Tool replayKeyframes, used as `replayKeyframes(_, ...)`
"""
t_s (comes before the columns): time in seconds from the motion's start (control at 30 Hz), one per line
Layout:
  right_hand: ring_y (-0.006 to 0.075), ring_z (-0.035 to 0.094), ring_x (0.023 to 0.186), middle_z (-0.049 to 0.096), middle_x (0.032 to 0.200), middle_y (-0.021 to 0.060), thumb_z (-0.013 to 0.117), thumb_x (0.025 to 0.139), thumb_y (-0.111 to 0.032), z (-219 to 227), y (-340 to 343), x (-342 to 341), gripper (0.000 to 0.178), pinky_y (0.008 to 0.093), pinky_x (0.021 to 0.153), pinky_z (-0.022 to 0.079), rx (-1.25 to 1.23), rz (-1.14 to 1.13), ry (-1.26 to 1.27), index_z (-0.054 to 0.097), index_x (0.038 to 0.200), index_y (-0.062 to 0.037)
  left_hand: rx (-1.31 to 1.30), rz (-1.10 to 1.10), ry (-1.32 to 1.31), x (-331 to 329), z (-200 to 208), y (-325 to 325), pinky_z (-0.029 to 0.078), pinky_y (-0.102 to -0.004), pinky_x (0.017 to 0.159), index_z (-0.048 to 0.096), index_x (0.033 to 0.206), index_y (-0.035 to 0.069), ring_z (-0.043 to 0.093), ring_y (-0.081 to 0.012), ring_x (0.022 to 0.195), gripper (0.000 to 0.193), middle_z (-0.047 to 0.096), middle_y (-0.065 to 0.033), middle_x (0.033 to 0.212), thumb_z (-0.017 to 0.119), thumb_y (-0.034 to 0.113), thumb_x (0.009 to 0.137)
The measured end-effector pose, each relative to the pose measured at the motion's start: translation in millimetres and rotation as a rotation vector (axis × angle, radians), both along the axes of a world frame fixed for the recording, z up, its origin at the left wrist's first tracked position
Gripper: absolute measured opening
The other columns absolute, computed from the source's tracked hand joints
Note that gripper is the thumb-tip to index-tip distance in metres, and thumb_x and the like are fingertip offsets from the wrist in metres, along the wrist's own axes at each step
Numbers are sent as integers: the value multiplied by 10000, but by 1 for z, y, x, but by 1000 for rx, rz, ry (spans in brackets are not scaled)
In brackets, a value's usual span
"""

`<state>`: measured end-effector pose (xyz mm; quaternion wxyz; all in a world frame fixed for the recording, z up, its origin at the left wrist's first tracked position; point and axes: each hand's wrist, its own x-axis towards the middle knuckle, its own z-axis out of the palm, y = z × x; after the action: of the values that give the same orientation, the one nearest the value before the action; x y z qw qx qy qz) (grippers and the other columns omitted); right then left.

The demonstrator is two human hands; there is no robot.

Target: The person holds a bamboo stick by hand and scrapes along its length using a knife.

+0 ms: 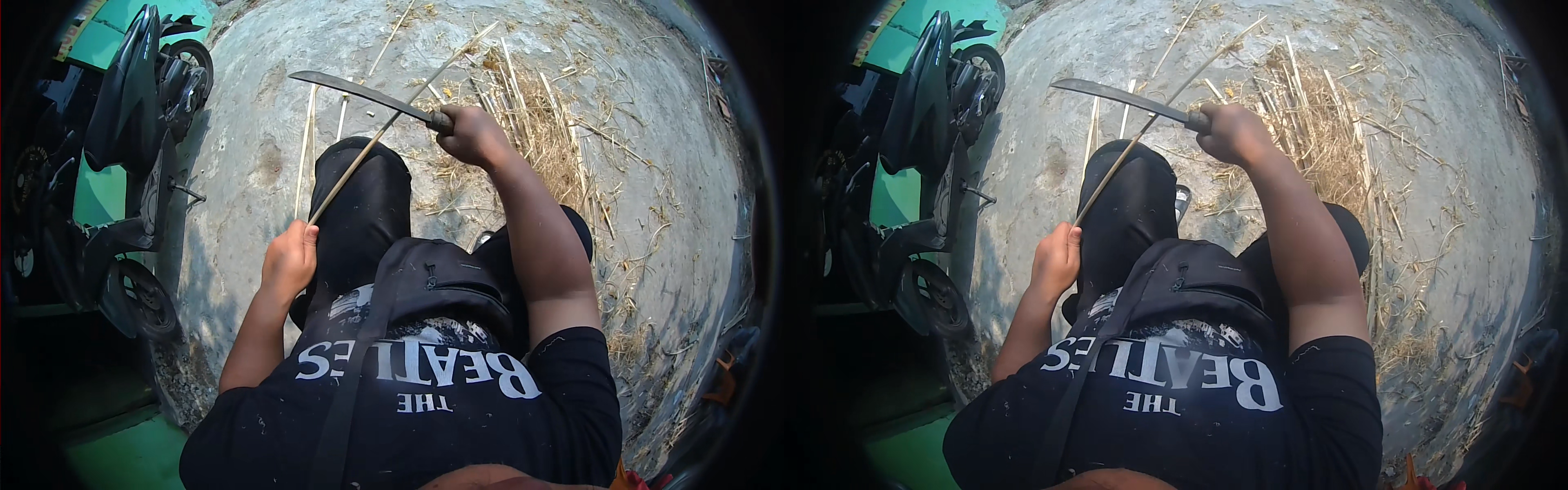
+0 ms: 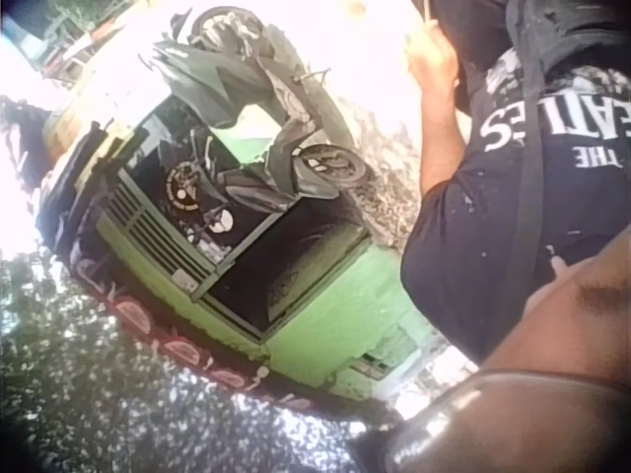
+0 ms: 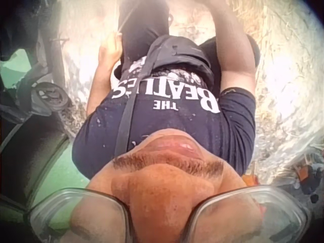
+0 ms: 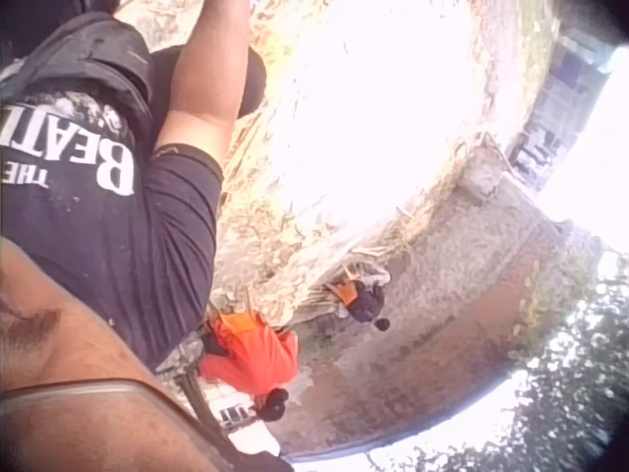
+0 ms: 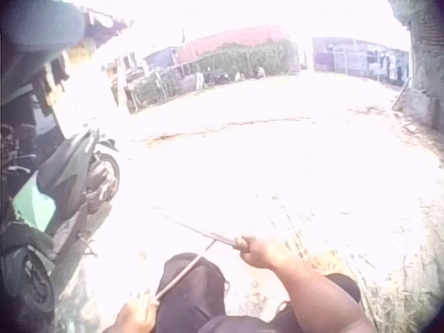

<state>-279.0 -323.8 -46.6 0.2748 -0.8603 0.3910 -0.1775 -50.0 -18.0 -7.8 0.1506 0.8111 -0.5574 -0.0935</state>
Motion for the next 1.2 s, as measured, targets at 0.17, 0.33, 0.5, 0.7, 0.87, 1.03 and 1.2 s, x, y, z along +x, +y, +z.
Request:
replayKeyframes(0.17,399,694,887,729,924,191,696,834,-226,8,12,12,214,464,791,551,44,28,58,699,1002,-93,19,18,-13,0,2,-1,455,-578,644,545,906,15,609,-520,756,360,633,-265,786,484,319,1088)
replayKeyframes(0.33,418,679,853,705,881,203,696,825,-213,-1,11,15,174,482,748,537,82,103,-11,689,953,-95,-28,-14,0,0,-3,-2,463,-590,652,539,907,25,607,-531,769,353,638,-264,800,484,326,1084)
replayKeyframes(0.5,389,709,898,734,923,163,647,877,-255,-4,22,27,159,492,808,568,31,-5,89,710,981,-152,-30,16,-36,6,-15,-9,466,-597,649,540,909,30,608,-530,765,334,641,-265,802,497,317,1075)
replayKeyframes(0.7,393,702,842,716,855,170,627,891,-242,-2,16,14,137,500,756,565,-114,56,93,686,923,-123,-89,-17,26,-4,-11,-2,465,-594,644,541,910,27,605,-533,749,320,637,-272,792,506,300,1073)
replayKeyframes(0.87,406,697,810,711,828,169,667,866,-270,-2,19,23,149,512,745,559,-104,14,32,683,914,-129,-55,9,25,7,-20,-13,462,-593,646,541,909,25,603,-532,747,320,629,-276,780,501,295,1076)
replayKeyframes(1.03,386,713,820,713,811,159,667,863,-249,3,22,23,132,498,754,567,-272,85,89,685,895,-122,-71,-7,45,12,-8,-1,465,-577,644,543,899,23,606,-518,745,324,629,-269,778,501,290,1078)
replayKeyframes(1.2,374,717,834,725,842,166,684,874,-266,19,1,0,171,482,755,572,-110,-124,187,698,974,-128,-55,-20,110,17,-10,-14,455,-565,620,539,868,21,598,-516,721,306,613,-270,738,526,252,1067)
